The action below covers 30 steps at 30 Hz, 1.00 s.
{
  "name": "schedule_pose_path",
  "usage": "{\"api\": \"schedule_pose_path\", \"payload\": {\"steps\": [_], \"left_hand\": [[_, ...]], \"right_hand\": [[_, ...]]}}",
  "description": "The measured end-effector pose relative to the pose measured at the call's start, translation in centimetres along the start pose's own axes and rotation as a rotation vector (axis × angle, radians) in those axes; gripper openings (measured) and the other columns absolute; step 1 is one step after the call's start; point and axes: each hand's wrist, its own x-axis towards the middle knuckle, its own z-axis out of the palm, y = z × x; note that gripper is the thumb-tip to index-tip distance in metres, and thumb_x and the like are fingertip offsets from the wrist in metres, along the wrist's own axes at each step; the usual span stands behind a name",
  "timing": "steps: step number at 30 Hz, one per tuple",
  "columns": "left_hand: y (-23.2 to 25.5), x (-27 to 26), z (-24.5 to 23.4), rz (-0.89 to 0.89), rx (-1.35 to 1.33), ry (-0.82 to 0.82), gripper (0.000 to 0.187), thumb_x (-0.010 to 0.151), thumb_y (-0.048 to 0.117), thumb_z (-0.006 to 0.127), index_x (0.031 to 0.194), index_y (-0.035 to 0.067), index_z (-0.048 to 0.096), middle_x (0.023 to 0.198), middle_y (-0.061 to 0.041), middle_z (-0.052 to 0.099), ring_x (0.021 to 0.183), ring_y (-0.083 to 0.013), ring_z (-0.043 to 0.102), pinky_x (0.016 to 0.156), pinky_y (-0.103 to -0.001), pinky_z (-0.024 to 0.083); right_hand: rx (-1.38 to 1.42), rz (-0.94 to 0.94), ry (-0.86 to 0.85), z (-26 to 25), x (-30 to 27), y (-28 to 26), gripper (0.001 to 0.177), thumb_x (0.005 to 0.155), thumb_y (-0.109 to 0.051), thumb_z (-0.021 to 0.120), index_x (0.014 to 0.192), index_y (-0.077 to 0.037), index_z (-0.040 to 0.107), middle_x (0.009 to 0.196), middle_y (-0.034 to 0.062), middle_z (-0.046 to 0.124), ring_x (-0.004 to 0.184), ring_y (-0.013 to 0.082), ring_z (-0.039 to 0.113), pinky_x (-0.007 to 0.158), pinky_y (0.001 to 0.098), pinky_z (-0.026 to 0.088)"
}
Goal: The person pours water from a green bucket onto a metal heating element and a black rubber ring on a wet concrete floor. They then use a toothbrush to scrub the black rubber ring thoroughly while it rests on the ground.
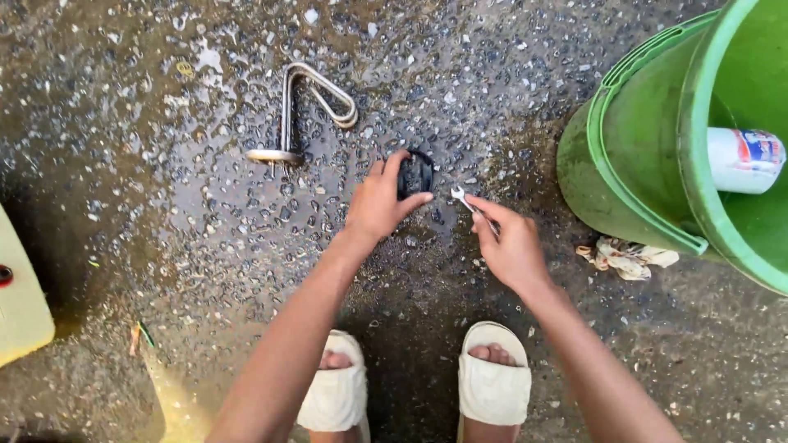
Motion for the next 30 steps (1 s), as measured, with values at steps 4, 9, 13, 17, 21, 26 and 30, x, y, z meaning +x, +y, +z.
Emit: {"api": "schedule_pose_path", "payload": {"steps": [4,9,13,17,21,26,30], "left_hand": [[1.5,0.1,0.6,0.015,0.117,0.121,0.086,0.089,0.052,0.074,0.156,0.018,0.033,0.12,-0.015,0.058,0.111,-0.0381,0.064,0.093,-0.051,0.054],[3.2,0.9,-0.6,0.112,0.283,0.244,0.076,0.088,0.035,0.081,0.153,0.021,0.044,0.145,-0.017,0.037,0.132,-0.037,0.038,0.1,-0.047,0.036],[2.7,2.8,1.1,0.236,0.295,0.257,0.057,0.098,0.032,0.069,0.151,0.025,0.047,0.148,-0.01,0.048,0.143,-0.0288,0.039,0.11,-0.051,0.031],[2.4,3.9,2.5,0.297,0.375,0.18,0.051,0.104,0.031,0.059,0.153,0.023,0.046,0.153,-0.011,0.051,0.151,-0.0312,0.031,0.116,-0.055,0.023],[2.4,3.6,3.4,0.278,0.367,0.188,0.048,0.105,0.02,0.055,0.152,0.018,0.048,0.157,-0.012,0.047,0.154,-0.0327,0.022,0.122,-0.056,0.015],[2.2,3.5,3.7,0.262,0.38,0.212,0.045,0.105,0.023,0.054,0.15,0.017,0.051,0.158,-0.01,0.047,0.156,-0.0318,0.017,0.124,-0.056,0.011],[2.2,3.7,3.5,0.275,0.24,0.275,0.041,0.105,0.038,0.056,0.14,0.019,0.061,0.152,-0.005,0.053,0.154,-0.0282,0.023,0.124,-0.056,0.014]], "right_hand": [[-0.121,-0.177,-0.002,1.3,2.7,4.9,0.034,0.093,-0.007,0.066,0.123,-0.02,0.076,0.087,0.0104,0.077,0.072,0.0273,0.073,0.06,0.0339,0.055],[-0.157,-0.188,0.01,0.3,4.9,4.3,0.035,0.096,-0.004,0.061,0.126,-0.016,0.075,0.086,0.0144,0.074,0.063,0.0244,0.066,0.058,0.0358,0.05],[-0.2,-0.246,0.036,0.2,6.0,5.2,0.032,0.096,-0.004,0.061,0.123,-0.012,0.075,0.087,0.0203,0.073,0.073,0.0406,0.07,0.061,0.0433,0.053],[-0.298,-0.241,0.035,1.7,6.7,5.6,0.029,0.095,-0.008,0.063,0.118,-0.017,0.078,0.083,0.0146,0.072,0.073,0.0357,0.071,0.061,0.0415,0.055],[-0.369,-0.19,-0.045,2.2,7.8,5.0,0.034,0.095,-0.002,0.058,0.121,-0.014,0.077,0.082,0.013,0.073,0.068,0.0279,0.071,0.063,0.0399,0.058],[-0.32,-0.23,-0.09,1.4,8.0,4.6,0.03,0.092,0.001,0.061,0.114,-0.009,0.078,0.085,0.015,0.074,0.073,0.0299,0.073,0.065,0.0388,0.059],[-0.323,-0.22,-0.147,-0.5,7.4,3.7,0.029,0.092,-0.001,0.062,0.113,-0.009,0.078,0.084,0.014,0.075,0.075,0.0321,0.074,0.064,0.0402,0.058]]}}
